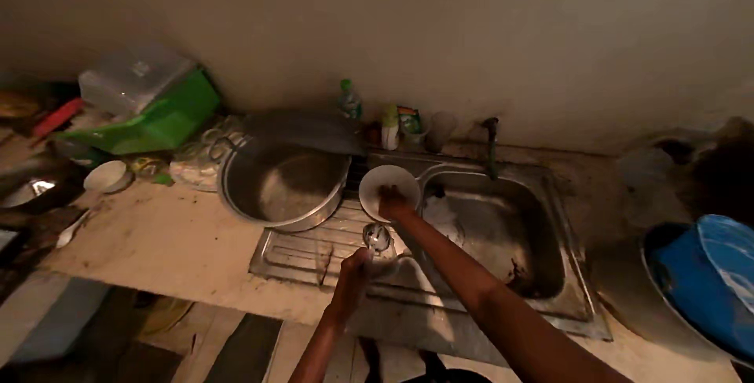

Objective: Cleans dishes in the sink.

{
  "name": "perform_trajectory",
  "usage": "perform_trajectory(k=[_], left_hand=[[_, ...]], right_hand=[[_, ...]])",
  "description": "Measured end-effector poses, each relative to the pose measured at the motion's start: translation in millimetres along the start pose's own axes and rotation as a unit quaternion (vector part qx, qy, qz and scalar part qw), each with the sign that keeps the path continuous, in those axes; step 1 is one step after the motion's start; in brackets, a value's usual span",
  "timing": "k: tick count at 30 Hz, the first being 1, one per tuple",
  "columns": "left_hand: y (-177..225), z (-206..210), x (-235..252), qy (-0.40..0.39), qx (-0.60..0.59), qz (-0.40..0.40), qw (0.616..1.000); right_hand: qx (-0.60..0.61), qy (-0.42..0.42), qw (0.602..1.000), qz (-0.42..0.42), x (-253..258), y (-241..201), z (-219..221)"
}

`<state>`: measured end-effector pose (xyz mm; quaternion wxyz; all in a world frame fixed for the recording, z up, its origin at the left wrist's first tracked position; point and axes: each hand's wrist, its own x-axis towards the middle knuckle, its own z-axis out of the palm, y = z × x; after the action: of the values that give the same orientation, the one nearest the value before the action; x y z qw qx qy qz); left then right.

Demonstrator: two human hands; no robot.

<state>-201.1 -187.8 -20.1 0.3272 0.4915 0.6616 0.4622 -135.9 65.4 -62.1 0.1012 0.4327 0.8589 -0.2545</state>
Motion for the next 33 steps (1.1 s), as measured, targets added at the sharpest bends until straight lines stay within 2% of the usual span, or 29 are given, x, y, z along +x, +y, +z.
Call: perform_trajectory(k=[2,3,4,6,7,8,9,11,12,13,15,16,17,19,23,25,26,27,28,29,30,31,33], left_hand=[[-5,-2,8,0.010,0.004,-0.010,1.000],[-5,-4,12,0.003,0.011,-0.017,1.000],[-3,-5,17,-0.008,0.024,-0.026,0.999],[3,-7,28,-0.035,0.055,-0.039,0.997],[7,-4,34,-0.049,0.067,-0.045,0.996],[11,1,43,-0.062,0.073,-0.058,0.994],[17,8,52,-0.075,0.073,-0.069,0.992],[39,31,69,-0.094,0.050,-0.079,0.991],[53,45,74,-0.098,0.037,-0.070,0.992],[65,61,77,-0.106,0.035,-0.060,0.992],[79,95,76,-0.135,0.059,-0.038,0.988],[84,113,74,-0.148,0.075,-0.032,0.986],[89,129,73,-0.157,0.085,-0.033,0.983],[96,155,70,-0.162,0.076,-0.039,0.983],[116,196,77,-0.148,0.061,-0.051,0.986],[116,217,78,-0.165,0.073,-0.047,0.982],[119,226,79,-0.165,0.073,-0.040,0.983],[123,235,80,-0.151,0.067,-0.028,0.986],[128,240,81,-0.131,0.060,-0.016,0.990],[134,242,85,-0.114,0.062,-0.005,0.992],[140,243,91,-0.105,0.071,0.001,0.992],[146,244,99,-0.102,0.089,0.005,0.991],[159,246,112,-0.115,0.146,0.001,0.983]], right_hand=[[0.131,-0.007,0.991,0.016,3,-7,-4],[0.257,-0.011,0.966,0.029,4,-4,-8],[0.402,-0.012,0.915,0.041,2,4,-12],[0.660,-0.049,0.749,0.014,-19,25,-24],[0.717,-0.053,0.694,-0.011,-41,34,-32],[0.727,-0.038,0.684,-0.046,-66,39,-41],[0.691,-0.007,0.718,-0.087,-91,41,-45],[0.487,0.093,0.858,-0.132,-129,39,-41],[0.368,0.155,0.905,-0.147,-138,39,-32],[0.278,0.217,0.926,-0.138,-146,40,-25],[0.241,0.277,0.928,-0.063,-154,63,-30],[0.265,0.255,0.930,-0.012,-156,83,-43],[0.304,0.236,0.923,0.027,-159,103,-57],[0.390,0.251,0.882,0.085,-172,124,-72],[0.294,0.319,0.901,0.004,-194,143,-51],[0.339,0.290,0.894,0.054,-196,169,-62],[0.398,0.275,0.871,0.082,-196,186,-70],[0.478,0.280,0.826,0.107,-195,202,-74],[0.540,0.301,0.775,0.131,-195,208,-72],[0.555,0.325,0.751,0.149,-199,203,-70],[0.529,0.357,0.753,0.159,-203,193,-67],[0.486,0.375,0.773,0.157,-209,182,-62],[0.436,0.392,0.802,0.114,-213,173,-44]])
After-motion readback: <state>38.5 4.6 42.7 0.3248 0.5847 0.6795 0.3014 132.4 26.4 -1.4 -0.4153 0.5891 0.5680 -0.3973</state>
